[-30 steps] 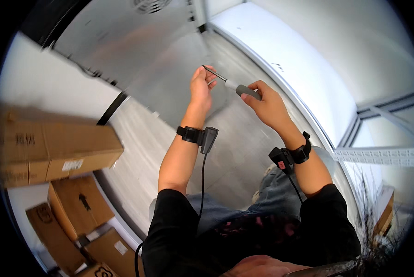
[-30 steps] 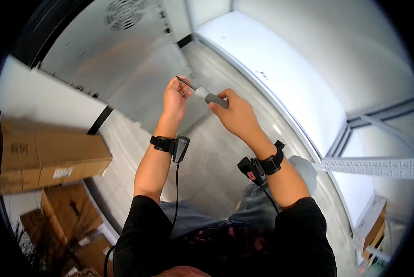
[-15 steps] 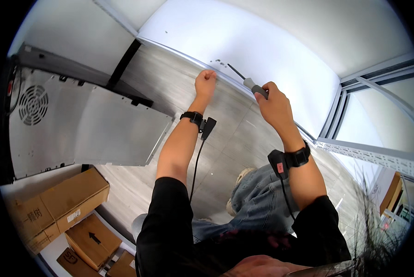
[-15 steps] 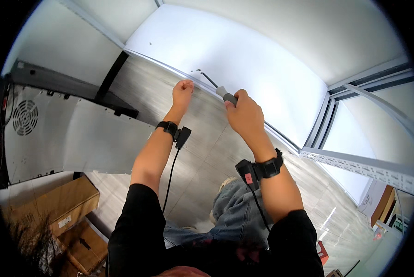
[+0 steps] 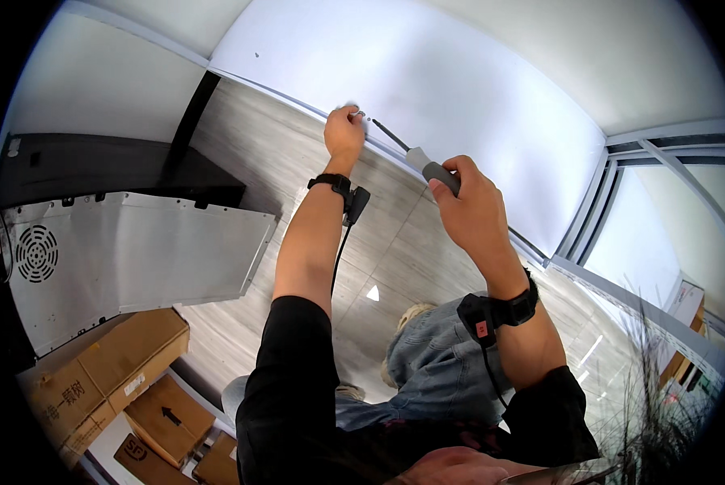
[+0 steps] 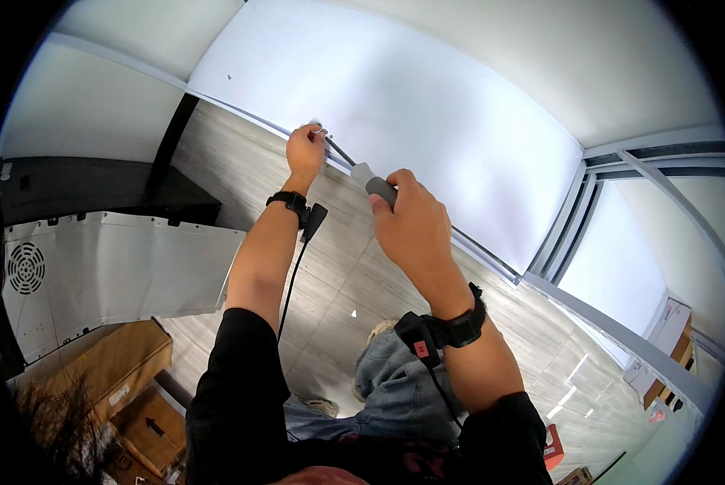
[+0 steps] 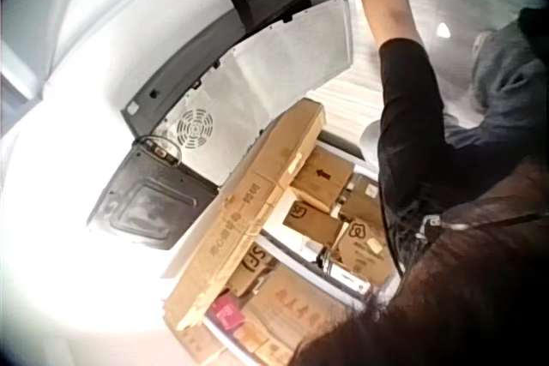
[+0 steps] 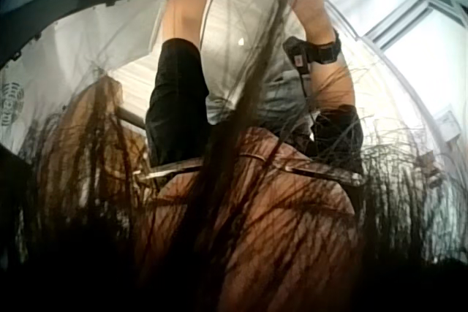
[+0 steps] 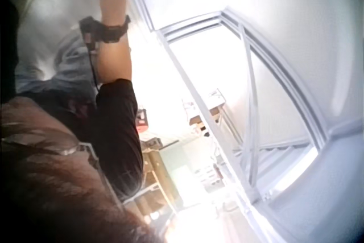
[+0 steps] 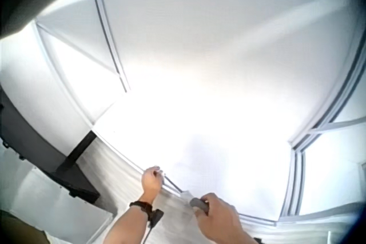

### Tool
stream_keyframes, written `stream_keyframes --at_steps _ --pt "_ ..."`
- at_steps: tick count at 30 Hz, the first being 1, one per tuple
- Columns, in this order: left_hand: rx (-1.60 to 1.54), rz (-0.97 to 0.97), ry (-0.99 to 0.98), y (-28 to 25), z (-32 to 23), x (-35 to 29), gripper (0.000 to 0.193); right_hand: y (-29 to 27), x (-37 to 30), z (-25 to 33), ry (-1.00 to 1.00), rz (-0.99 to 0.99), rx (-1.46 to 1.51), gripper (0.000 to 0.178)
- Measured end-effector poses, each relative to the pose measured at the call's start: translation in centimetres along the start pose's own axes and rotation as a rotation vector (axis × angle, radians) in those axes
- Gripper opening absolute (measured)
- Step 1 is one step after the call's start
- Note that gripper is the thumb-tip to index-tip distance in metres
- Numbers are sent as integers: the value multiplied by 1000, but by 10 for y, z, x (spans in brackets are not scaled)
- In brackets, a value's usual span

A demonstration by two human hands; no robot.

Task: The person is sitting on the floor and using a screwdriver to tighten screws on the back panel of a large white appliance. The person systematically moves along the edge of the panel, securing multiple screws one by one.

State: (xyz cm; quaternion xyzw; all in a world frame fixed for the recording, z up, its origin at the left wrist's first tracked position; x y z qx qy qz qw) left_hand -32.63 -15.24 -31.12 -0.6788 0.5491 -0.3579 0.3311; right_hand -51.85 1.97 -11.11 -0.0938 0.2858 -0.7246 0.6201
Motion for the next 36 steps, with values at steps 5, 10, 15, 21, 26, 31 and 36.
stream_keyframes --at_steps 5,10,15,21,26,31,36 --pt "3 94 -107 -1 -5 2 11 0 2 0 -28 -11 24 24" --pt "29 51 -99 -8 -8 2 12 -2 2 -7 -59 -32 14 24" --pt "-50 112 -164 -8 -8 1 12 -5 5 -16 9 -37 0 25" --pt "-748 180 -316 -12 5 2 9 7 16 -8 -41 -51 68 24" --pt "-1450 335 -543 -84 7 -13 7 29 18 24 -136 39 222 23" --pt "-1716 231 -615 -163 45 -27 11 74 9 53 -170 222 408 21" --pt "-1794 200 -618 -210 77 -45 10 111 -1 70 -184 313 428 21"
Point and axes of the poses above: each hand's wrist, its own x-axis towards the middle knuckle, its own y-axis out of the palm, z = x × y, the point moved 5 cm from there along x, towards the middle knuckle, and after that the axes turned 11 degrees about x, right-handed, at the moved point
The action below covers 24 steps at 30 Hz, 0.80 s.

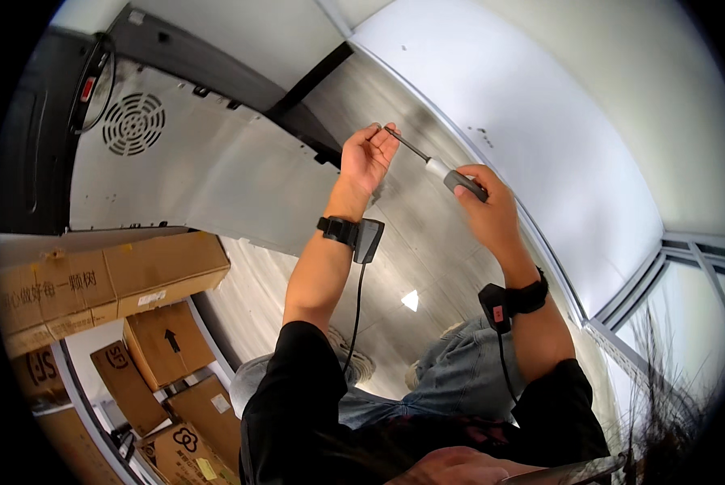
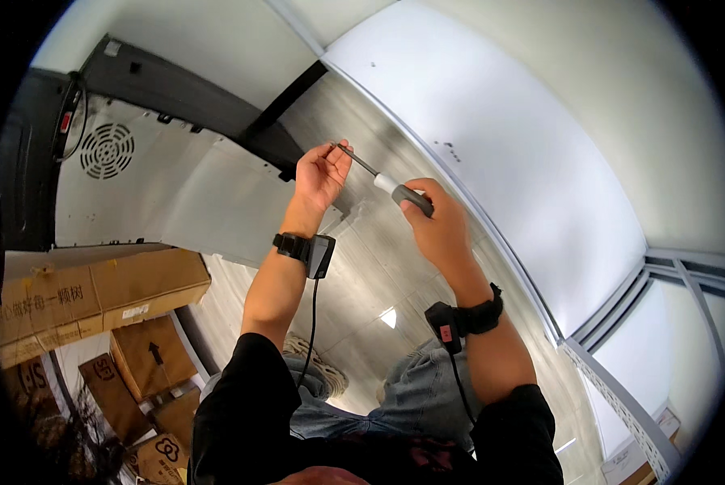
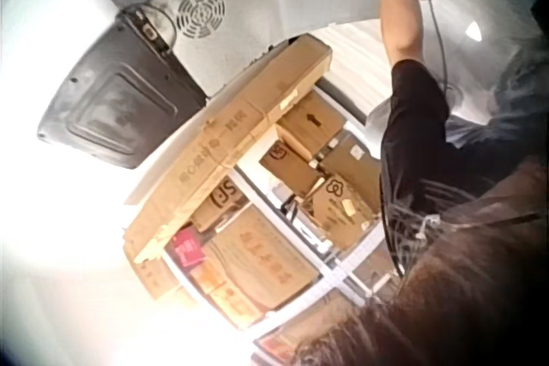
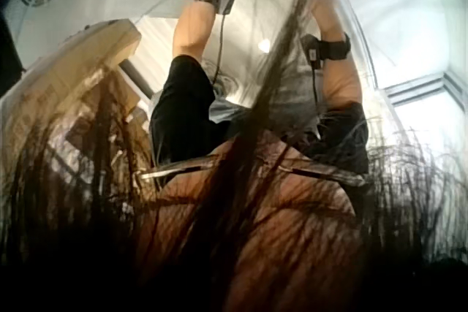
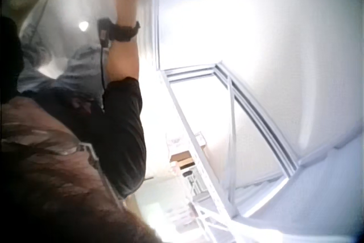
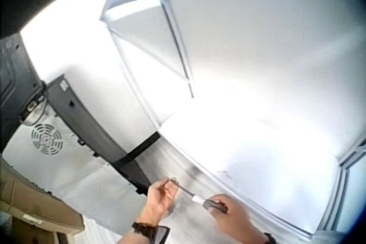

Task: The person is sitting on the floor and using a screwdriver to tighten screws on the back panel of a large white appliance. The person systematically moves along the edge of the panel, securing multiple screws one by one.

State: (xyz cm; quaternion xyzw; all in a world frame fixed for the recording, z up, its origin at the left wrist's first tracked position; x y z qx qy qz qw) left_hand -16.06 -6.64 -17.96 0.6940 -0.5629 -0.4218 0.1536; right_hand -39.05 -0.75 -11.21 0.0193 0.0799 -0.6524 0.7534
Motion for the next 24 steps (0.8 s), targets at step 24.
stream_keyframes --at_steps 24 --pt "82 -51 64 -87 -90 -68 10 118 -24 40 -200 100 -146 20"
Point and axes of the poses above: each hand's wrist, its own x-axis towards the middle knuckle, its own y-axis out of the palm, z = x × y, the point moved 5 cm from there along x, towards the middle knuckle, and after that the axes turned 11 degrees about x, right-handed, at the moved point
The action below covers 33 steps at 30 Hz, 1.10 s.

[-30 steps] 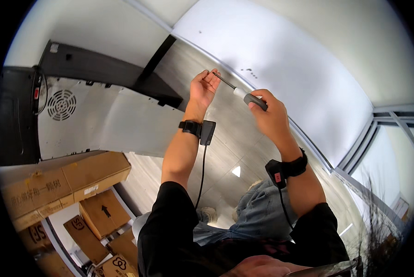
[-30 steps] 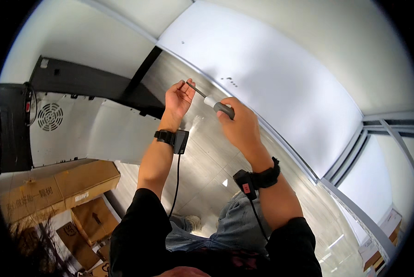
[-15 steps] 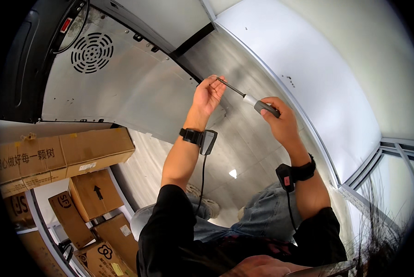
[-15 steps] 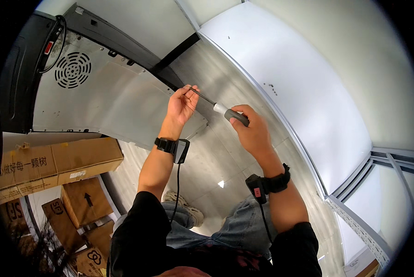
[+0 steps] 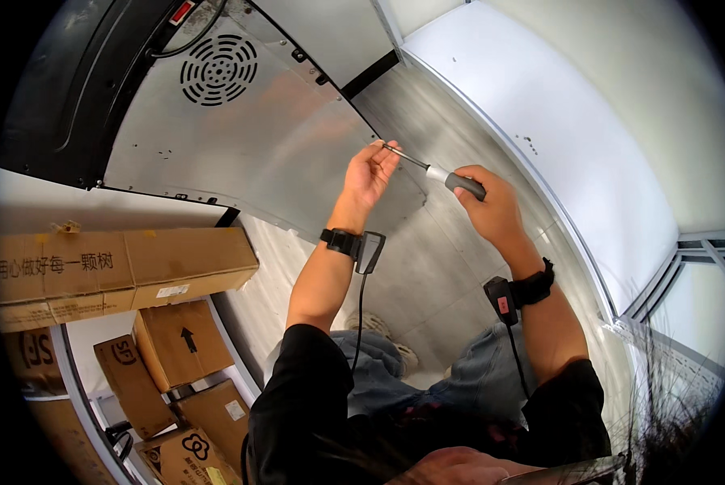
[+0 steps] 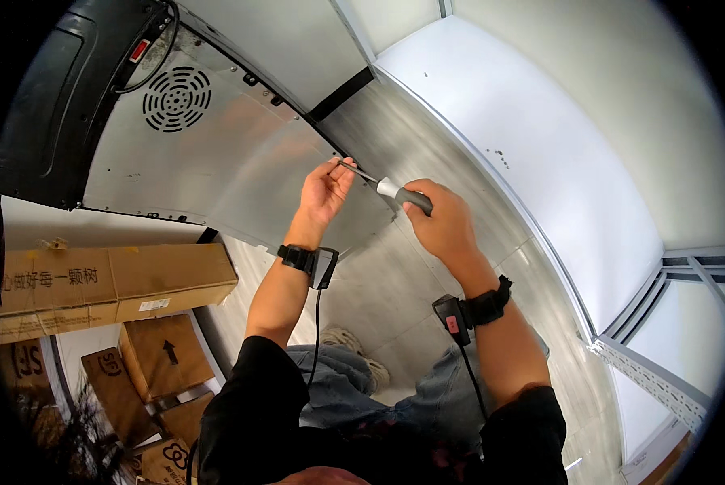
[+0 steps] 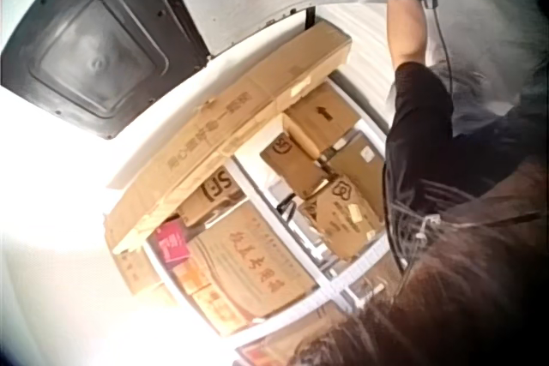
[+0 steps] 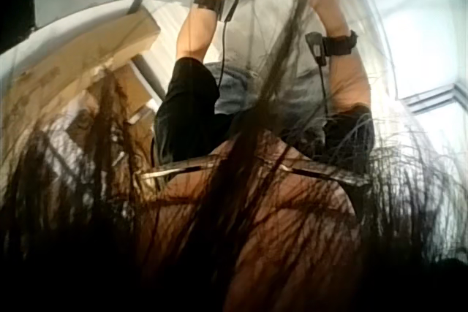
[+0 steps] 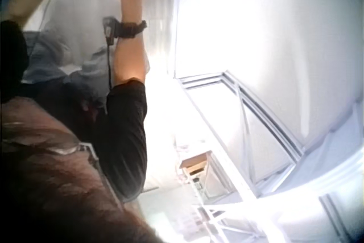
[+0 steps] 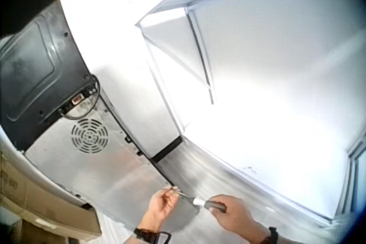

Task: The person is sitting on the floor and using a screwdriver to tighten screws on the back panel of a large white appliance. The person systematically moves along the edge of the panel, securing multiple screws one by one.

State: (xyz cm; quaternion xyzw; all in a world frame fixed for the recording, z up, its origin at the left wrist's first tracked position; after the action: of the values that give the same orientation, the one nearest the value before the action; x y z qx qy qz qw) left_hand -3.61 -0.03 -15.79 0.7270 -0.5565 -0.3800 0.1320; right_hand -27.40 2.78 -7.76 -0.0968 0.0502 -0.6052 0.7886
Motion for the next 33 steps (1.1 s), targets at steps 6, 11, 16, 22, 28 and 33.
stream_keyframes --at_steps 6,11,16,22,28,33 --pt "102 -111 -148 -27 11 2 9 30 3 -11 83 38 -168 25" --pt "126 -106 -91 -34 16 25 9 49 -1 -28 155 50 -215 35" --pt "194 -171 -116 -41 19 44 10 57 -5 -47 145 -47 -105 35" --pt "154 -121 -107 -58 5 60 10 85 6 -52 183 -112 56 33" --pt "151 -116 -109 -62 -6 69 14 100 9 -72 27 -228 127 34" --pt "130 -104 -124 -67 -6 75 19 103 9 -80 31 -322 137 35"
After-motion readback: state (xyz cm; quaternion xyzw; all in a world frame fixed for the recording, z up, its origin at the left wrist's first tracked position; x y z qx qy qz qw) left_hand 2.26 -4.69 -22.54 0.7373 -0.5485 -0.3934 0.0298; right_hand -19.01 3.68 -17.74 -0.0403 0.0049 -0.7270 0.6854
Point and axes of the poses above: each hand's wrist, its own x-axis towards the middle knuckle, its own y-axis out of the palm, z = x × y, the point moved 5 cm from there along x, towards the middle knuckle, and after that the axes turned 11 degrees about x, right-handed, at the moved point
